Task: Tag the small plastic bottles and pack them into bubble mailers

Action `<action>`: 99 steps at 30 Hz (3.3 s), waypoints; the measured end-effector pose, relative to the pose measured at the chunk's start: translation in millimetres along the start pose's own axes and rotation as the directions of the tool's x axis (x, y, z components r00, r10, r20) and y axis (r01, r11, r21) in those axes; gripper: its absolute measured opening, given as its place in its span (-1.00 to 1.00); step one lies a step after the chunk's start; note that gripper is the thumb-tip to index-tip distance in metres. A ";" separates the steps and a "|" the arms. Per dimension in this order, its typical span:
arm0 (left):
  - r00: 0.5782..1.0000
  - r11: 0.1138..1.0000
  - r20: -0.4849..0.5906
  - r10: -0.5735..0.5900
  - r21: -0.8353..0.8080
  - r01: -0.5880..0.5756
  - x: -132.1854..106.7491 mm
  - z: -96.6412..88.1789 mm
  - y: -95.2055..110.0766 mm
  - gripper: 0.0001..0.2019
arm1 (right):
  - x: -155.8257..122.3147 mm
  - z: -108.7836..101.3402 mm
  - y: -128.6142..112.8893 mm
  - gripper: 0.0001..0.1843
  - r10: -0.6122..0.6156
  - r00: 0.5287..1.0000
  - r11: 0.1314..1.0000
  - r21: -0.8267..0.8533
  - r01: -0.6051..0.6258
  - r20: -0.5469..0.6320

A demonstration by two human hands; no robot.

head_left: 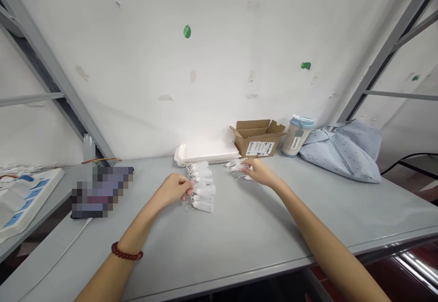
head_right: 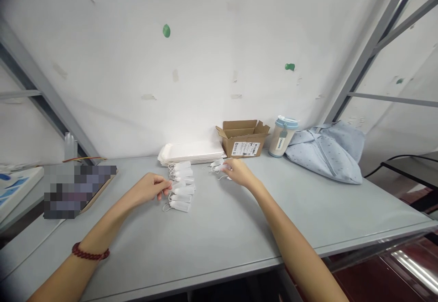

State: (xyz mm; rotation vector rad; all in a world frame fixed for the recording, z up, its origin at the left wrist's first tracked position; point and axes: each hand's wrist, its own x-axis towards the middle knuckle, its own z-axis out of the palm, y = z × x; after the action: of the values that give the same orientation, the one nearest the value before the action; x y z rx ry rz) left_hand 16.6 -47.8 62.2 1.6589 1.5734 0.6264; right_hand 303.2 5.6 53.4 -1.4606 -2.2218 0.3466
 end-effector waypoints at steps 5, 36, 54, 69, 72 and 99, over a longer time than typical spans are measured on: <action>0.995 0.994 0.012 0.096 -0.058 -0.095 -8.0 7.2 11.9 -0.68 | -4.0 -6.5 -14.4 -0.69 -0.038 0.998 0.978 0.204 0.045 -0.040; 0.946 0.861 0.245 0.214 -0.504 -0.064 -16.5 22.5 20.7 -0.66 | -21.5 4.6 -58.2 -0.58 -0.071 0.996 0.786 0.618 0.028 0.045; 0.960 0.828 0.217 0.175 -0.560 -0.025 -16.6 24.9 22.2 -0.69 | -23.9 1.3 -63.1 -0.59 -0.090 0.995 0.766 0.642 0.041 0.044; 0.960 0.835 0.225 0.166 -0.551 -0.015 -16.6 25.0 21.3 -0.68 | -25.0 1.2 -63.6 -0.59 -0.095 0.994 0.750 0.660 0.038 0.051; 0.962 0.840 0.224 0.159 -0.542 -0.013 -16.9 25.2 21.6 -0.68 | -25.2 1.6 -63.6 -0.58 -0.083 0.995 0.754 0.656 0.028 0.054; 0.957 0.812 0.227 0.180 -0.583 -0.014 -17.2 24.5 21.1 -0.71 | -23.5 4.9 -62.8 -0.59 -0.098 0.994 0.733 0.679 0.043 0.042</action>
State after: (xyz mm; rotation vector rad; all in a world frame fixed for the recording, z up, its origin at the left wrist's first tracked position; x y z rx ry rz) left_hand 46.4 -68.4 66.7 1.2922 0.9659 0.7976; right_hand 258.5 -41.1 71.6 -0.9580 -1.8733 1.0764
